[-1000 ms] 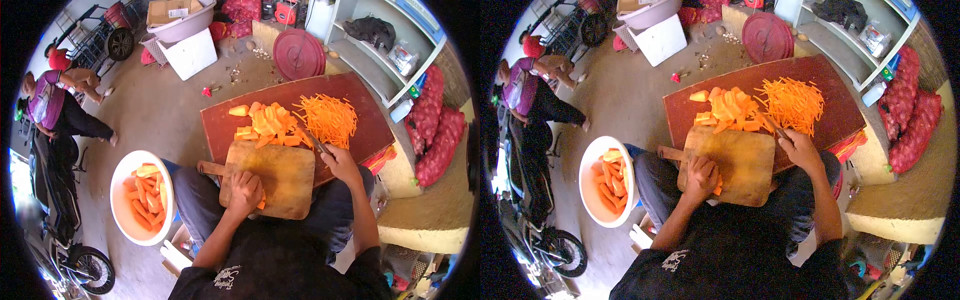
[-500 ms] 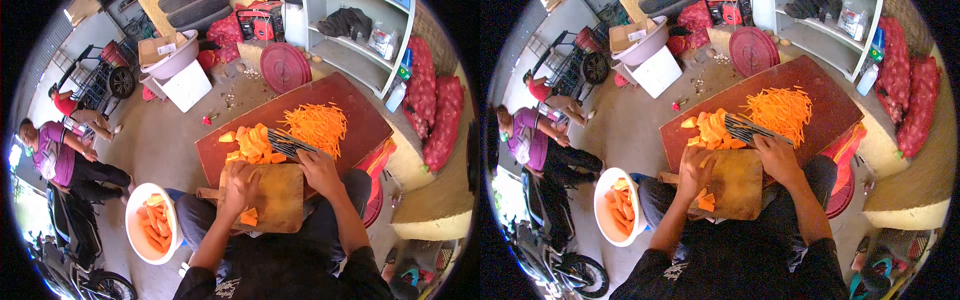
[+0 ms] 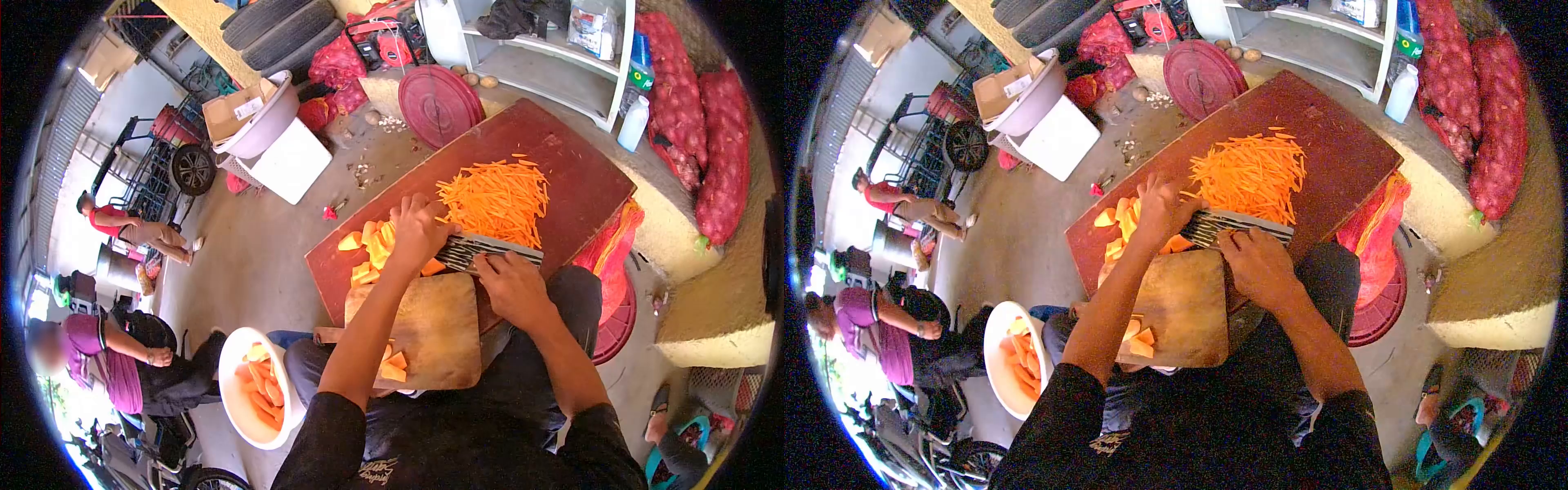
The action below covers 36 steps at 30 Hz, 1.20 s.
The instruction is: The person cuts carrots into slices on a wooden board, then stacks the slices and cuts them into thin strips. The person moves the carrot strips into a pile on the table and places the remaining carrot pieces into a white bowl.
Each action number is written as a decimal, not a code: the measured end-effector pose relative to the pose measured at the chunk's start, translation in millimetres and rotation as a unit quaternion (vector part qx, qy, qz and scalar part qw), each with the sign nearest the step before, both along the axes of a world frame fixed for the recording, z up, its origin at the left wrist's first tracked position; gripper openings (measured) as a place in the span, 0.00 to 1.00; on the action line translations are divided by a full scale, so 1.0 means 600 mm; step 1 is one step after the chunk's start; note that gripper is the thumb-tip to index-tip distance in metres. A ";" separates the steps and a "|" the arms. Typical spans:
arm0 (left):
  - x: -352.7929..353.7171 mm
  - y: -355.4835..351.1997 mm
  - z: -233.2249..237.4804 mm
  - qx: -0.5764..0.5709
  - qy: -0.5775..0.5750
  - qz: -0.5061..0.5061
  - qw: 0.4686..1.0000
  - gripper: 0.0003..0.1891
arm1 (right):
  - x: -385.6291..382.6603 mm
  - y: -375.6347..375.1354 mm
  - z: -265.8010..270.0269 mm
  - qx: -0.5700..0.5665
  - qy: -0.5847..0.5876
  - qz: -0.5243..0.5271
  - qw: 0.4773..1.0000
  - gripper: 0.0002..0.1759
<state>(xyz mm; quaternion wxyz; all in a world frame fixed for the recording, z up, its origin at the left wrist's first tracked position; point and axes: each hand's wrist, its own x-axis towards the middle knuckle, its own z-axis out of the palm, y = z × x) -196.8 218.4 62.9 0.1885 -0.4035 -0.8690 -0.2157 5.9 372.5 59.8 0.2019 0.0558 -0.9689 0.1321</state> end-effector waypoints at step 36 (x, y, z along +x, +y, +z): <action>0.281 -0.426 -0.046 0.090 -0.231 0.008 0.969 0.21 | -0.019 -0.024 0.001 -0.180 -0.026 0.013 0.983 0.24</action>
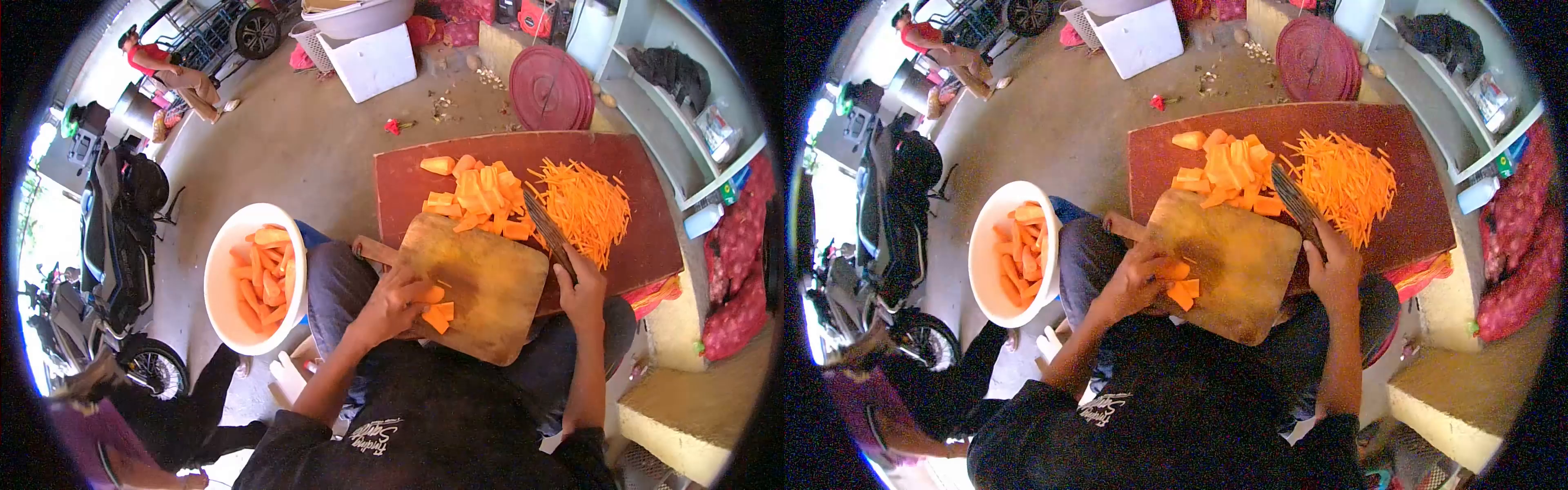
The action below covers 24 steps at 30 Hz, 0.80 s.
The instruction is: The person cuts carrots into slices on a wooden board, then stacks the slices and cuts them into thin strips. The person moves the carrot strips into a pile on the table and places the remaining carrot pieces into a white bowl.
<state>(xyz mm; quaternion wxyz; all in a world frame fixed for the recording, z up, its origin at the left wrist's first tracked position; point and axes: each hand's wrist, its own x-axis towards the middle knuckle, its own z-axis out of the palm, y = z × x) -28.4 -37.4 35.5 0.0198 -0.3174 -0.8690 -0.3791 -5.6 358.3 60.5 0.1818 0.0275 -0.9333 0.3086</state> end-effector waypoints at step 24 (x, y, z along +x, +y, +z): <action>0.009 -0.017 -0.009 -0.118 0.119 0.105 0.980 0.16 | 0.110 -0.141 0.107 -0.055 -0.236 0.186 0.952 0.18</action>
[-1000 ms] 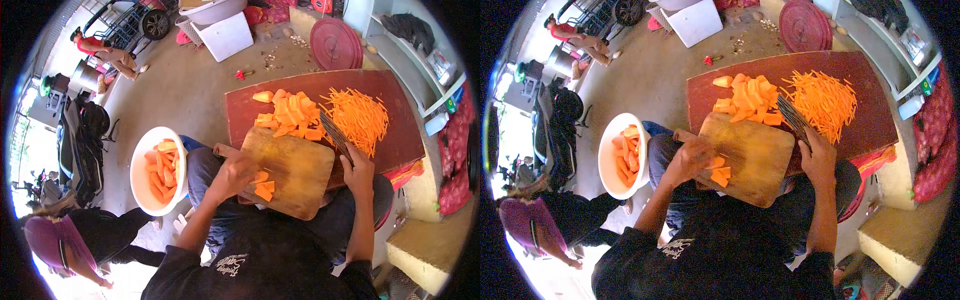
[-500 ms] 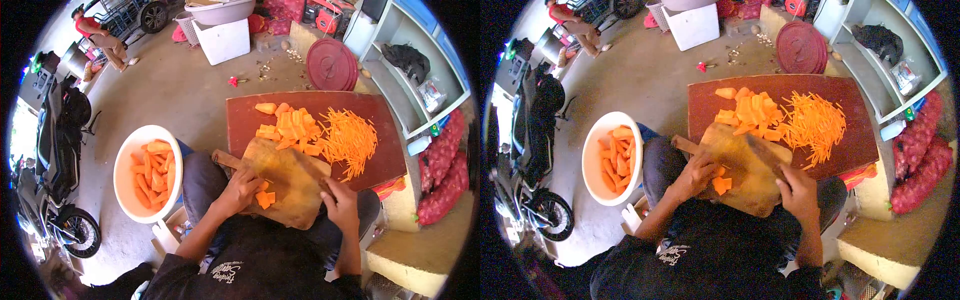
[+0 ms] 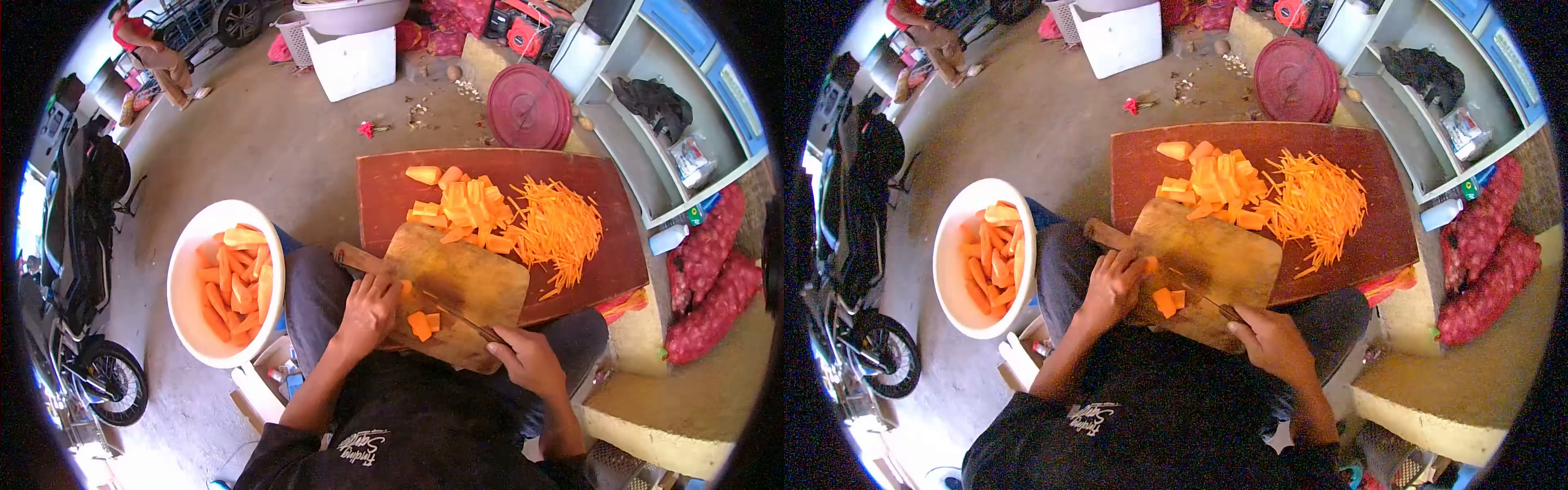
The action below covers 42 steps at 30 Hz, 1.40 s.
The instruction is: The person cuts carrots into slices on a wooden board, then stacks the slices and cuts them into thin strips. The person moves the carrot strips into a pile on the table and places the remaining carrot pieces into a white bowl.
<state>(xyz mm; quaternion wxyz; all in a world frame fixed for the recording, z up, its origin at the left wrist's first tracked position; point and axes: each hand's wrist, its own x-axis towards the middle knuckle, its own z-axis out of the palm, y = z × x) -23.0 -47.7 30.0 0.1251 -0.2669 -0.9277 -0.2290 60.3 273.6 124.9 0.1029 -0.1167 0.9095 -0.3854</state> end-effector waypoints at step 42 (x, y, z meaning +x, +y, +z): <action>-0.062 0.152 -0.002 0.096 -0.117 -0.214 0.965 0.19 | 0.013 0.014 -0.065 -0.232 -0.098 -0.200 0.947 0.27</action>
